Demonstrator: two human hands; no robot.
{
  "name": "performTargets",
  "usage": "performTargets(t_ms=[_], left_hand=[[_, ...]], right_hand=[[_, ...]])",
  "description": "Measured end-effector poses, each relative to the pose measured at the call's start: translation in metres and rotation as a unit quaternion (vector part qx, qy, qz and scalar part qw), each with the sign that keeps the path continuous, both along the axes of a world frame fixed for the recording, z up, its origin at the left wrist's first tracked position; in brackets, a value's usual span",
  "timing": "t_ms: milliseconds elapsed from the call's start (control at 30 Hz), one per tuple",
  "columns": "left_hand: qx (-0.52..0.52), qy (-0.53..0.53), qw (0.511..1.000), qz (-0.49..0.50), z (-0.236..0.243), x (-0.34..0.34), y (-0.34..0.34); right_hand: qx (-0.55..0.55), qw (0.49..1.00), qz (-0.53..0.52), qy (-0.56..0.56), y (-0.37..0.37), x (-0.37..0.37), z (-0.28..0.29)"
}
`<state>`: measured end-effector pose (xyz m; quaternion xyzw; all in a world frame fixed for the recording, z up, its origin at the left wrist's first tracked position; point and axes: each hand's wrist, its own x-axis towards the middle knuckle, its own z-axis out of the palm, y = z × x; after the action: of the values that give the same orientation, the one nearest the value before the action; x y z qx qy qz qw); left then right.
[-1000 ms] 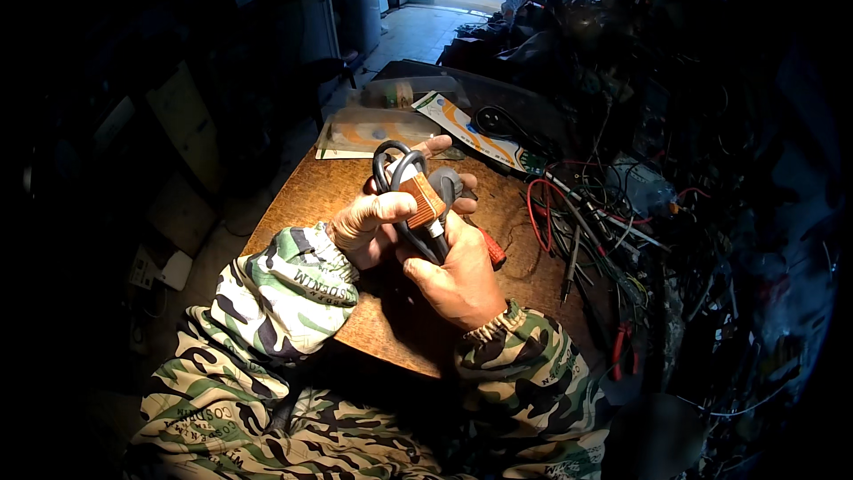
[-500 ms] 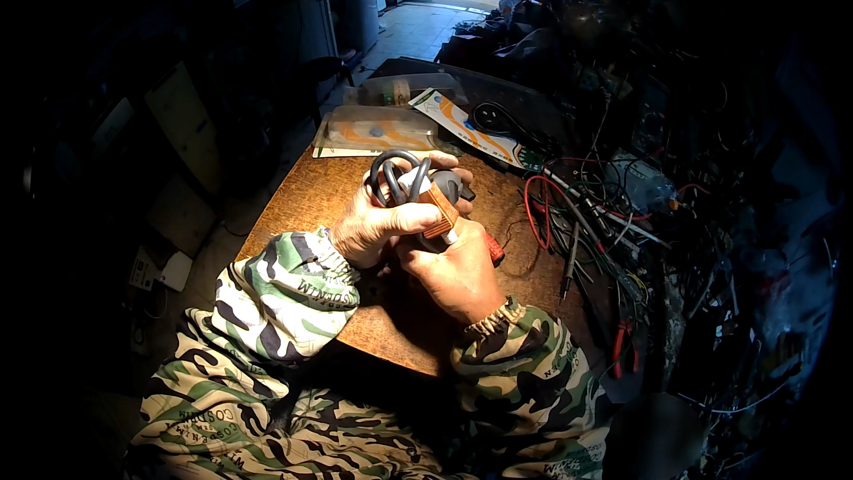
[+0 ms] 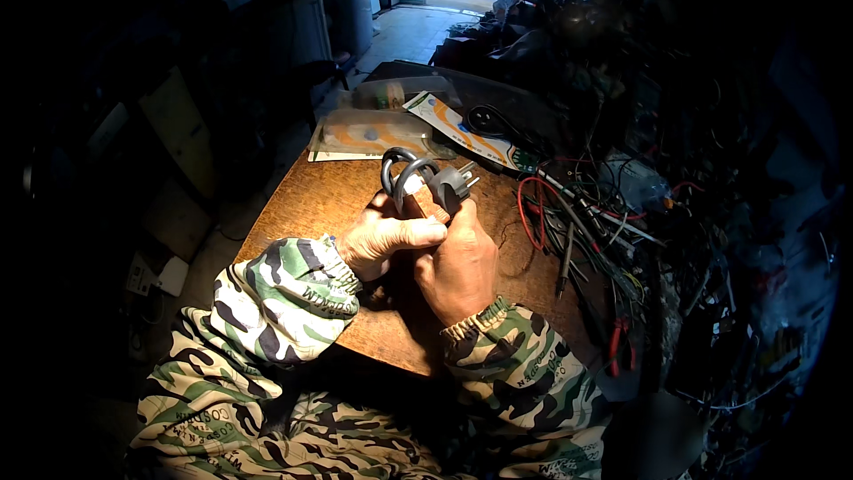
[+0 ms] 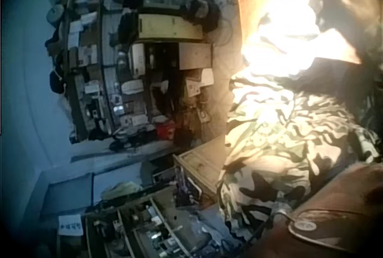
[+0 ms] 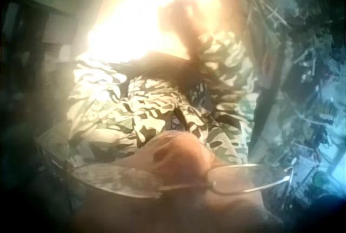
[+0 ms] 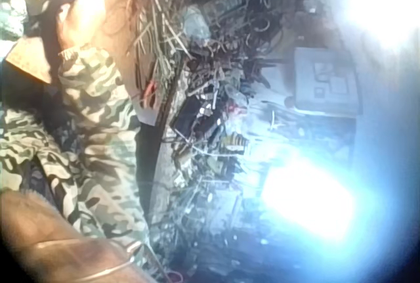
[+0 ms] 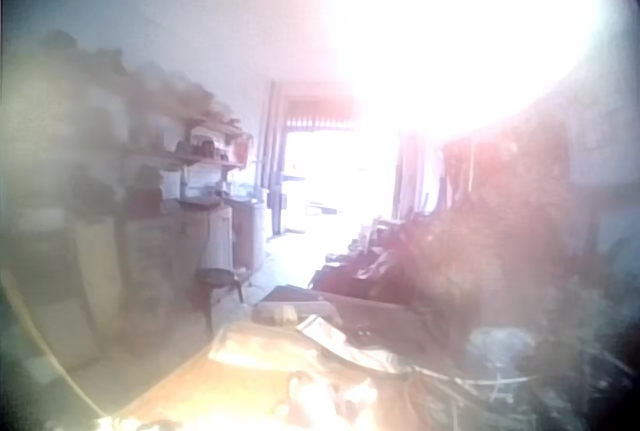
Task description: The person inspects a black power cable and its packaging in a workshop. They handle the cable, coil it, and examine the product label and barcode on the packaging.
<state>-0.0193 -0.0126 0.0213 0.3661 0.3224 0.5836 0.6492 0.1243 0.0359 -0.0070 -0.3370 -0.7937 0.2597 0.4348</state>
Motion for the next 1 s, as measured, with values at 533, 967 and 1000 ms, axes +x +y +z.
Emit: performTargets(t_ms=[533,967,1000], left_hand=[[0.004,-0.168,0.984,0.064,-0.018,-0.020,0.022],[-0.010,-0.095,0.995,-0.009,-0.006,-0.010,0.013],[0.002,-0.119,0.992,-0.029,-0.007,-0.013,0.015]], right_hand=[[-0.071,0.989,0.058,0.117,0.007,0.011,0.021],[-0.230,0.936,0.147,0.222,0.023,0.024,0.033],[-0.217,0.934,0.140,0.246,0.025,0.023,0.030]])
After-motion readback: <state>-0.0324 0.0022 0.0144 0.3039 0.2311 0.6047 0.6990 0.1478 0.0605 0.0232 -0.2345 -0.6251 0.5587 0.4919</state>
